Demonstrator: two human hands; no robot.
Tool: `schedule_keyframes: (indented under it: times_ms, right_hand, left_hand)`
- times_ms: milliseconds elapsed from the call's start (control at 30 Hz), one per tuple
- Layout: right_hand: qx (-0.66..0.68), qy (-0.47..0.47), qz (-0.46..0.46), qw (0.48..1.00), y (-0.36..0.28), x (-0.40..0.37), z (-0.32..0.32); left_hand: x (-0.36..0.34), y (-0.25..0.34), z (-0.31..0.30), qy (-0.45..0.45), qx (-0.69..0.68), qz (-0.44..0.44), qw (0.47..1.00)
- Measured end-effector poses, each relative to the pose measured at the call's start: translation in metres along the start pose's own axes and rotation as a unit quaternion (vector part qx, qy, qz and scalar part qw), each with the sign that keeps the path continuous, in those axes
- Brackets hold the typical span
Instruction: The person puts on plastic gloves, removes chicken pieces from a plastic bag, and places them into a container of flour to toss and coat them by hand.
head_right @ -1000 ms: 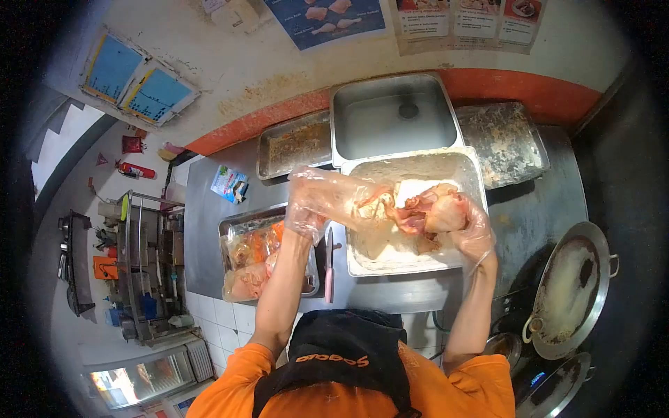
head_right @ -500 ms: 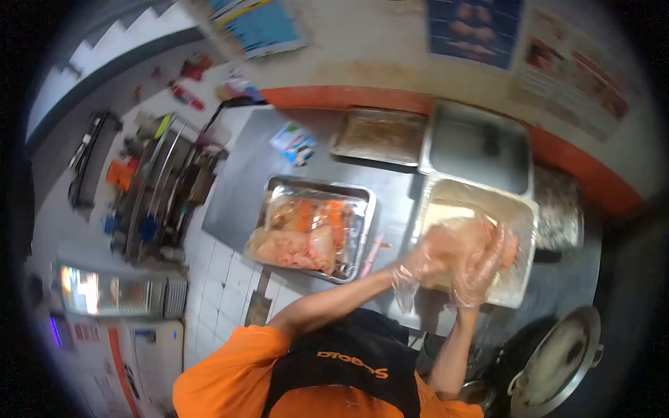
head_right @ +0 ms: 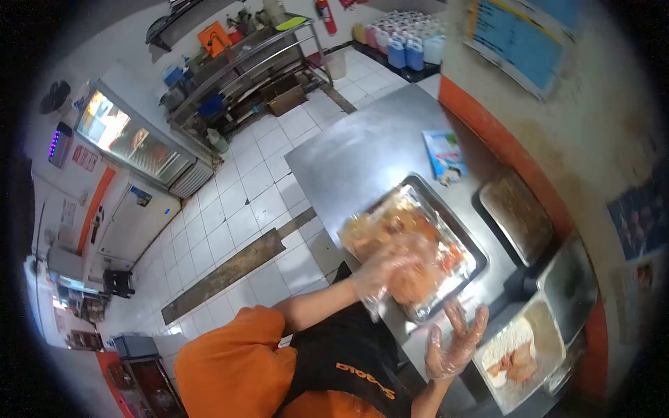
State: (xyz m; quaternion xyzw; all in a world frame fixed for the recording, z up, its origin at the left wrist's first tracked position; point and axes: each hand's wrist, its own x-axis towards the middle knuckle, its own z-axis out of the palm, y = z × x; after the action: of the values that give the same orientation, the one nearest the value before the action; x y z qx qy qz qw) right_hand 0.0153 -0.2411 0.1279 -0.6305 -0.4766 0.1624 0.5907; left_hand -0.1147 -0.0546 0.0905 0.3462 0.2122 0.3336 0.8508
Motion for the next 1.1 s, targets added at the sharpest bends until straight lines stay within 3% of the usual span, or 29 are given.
schedule_keyframes:
  times_ms: [100,167,233,300,367,400,467,500,533,567,600,633,667,700,767,800,867,900,933,967,1000,1033,1067,1100]
  right_hand:
    - [-0.103,-0.015,0.046,0.994,0.019,0.013,0.037]
    - [-0.202,-0.101,0.074,0.971,0.026,0.024,0.057]
    - [-0.269,-0.122,0.093,0.951,0.046,0.014,0.079]
    - [-0.35,-0.117,0.16,0.915,0.037,0.026,0.111]
    - [-0.465,-0.069,-0.062,0.88,0.039,0.033,0.13]
    - [-0.472,-0.072,-0.059,0.877,0.03,0.037,0.139]
    - [-0.381,-0.052,0.147,0.912,0.011,0.043,0.157]
    - [-0.389,-0.047,0.15,0.908,0.016,0.043,0.161]
    - [-0.398,-0.041,0.13,0.907,0.023,0.038,0.156]
    - [-0.408,-0.034,0.11,0.906,0.026,0.033,0.15]
    - [-0.419,-0.064,0.136,0.895,0.027,0.03,0.146]
    - [-0.427,-0.055,0.138,0.892,0.026,0.034,0.152]
    - [-0.435,-0.052,0.15,0.887,0.027,0.039,0.158]
    - [-0.442,-0.049,0.163,0.881,0.027,0.043,0.164]
    - [-0.457,-0.048,0.192,0.867,0.024,0.05,0.173]
    - [-0.462,-0.049,0.208,0.861,0.023,0.053,0.177]
    - [-0.468,-0.054,0.276,0.838,0.011,0.066,0.189]
    - [-0.411,-0.021,0.302,0.86,0.004,0.07,0.202]
    - [-0.189,0.094,0.393,0.895,0.008,0.07,0.204]
    - [-0.411,-0.041,0.308,0.857,-0.012,0.089,0.213]
    - [-0.449,-0.04,0.311,0.837,0.013,0.068,0.191]
    - [-0.496,-0.022,0.22,0.839,0.005,0.093,0.206]
    - [-0.495,-0.038,0.232,0.837,0.001,0.109,0.211]
    - [-0.533,-0.091,0.171,0.824,0.025,0.1,0.194]
  left_hand:
    - [0.012,0.085,-0.098,0.099,0.003,0.121,0.988]
    - [0.018,0.15,-0.154,0.207,-0.006,0.212,0.955]
    - [0.036,0.209,-0.219,0.254,-0.053,0.305,0.916]
    - [0.055,0.259,-0.291,0.296,-0.049,0.29,0.909]
    - [0.104,0.276,-0.379,0.305,-0.024,0.384,0.871]
    - [0.125,0.282,-0.416,0.307,-0.029,0.377,0.873]
    - [0.172,0.289,-0.478,0.154,-0.001,0.325,0.933]
    - [0.199,0.285,-0.499,0.149,-0.008,0.319,0.936]
    - [0.228,0.275,-0.512,0.206,0.178,0.319,0.908]
    - [0.254,0.265,-0.523,0.25,0.358,0.309,0.845]
    - [0.28,0.257,-0.537,0.242,0.352,0.309,0.85]
    - [0.306,0.249,-0.549,0.294,0.08,0.202,0.931]
    - [0.323,0.252,-0.545,0.319,-0.197,0.071,0.924]
    - [0.335,0.254,-0.543,0.309,-0.201,0.064,0.927]
    - [0.342,0.255,-0.54,0.308,-0.208,-0.072,0.926]
    - [0.345,0.25,-0.549,0.301,-0.209,-0.08,0.927]
    - [0.345,0.236,-0.574,0.352,-0.07,-0.044,0.932]
    - [0.349,0.229,-0.585,0.36,0.01,-0.036,0.932]
    - [0.344,0.226,-0.607,0.263,-0.003,-0.056,0.963]
    - [0.326,0.23,-0.595,0.215,-0.078,-0.038,0.973]
    - [0.329,0.226,-0.614,0.094,-0.088,-0.011,0.992]
    - [0.303,0.25,-0.563,0.208,-0.058,-0.013,0.976]
    - [0.28,0.269,-0.521,0.24,-0.041,0.007,0.97]
    - [0.259,0.269,-0.5,0.225,-0.036,0.037,0.973]
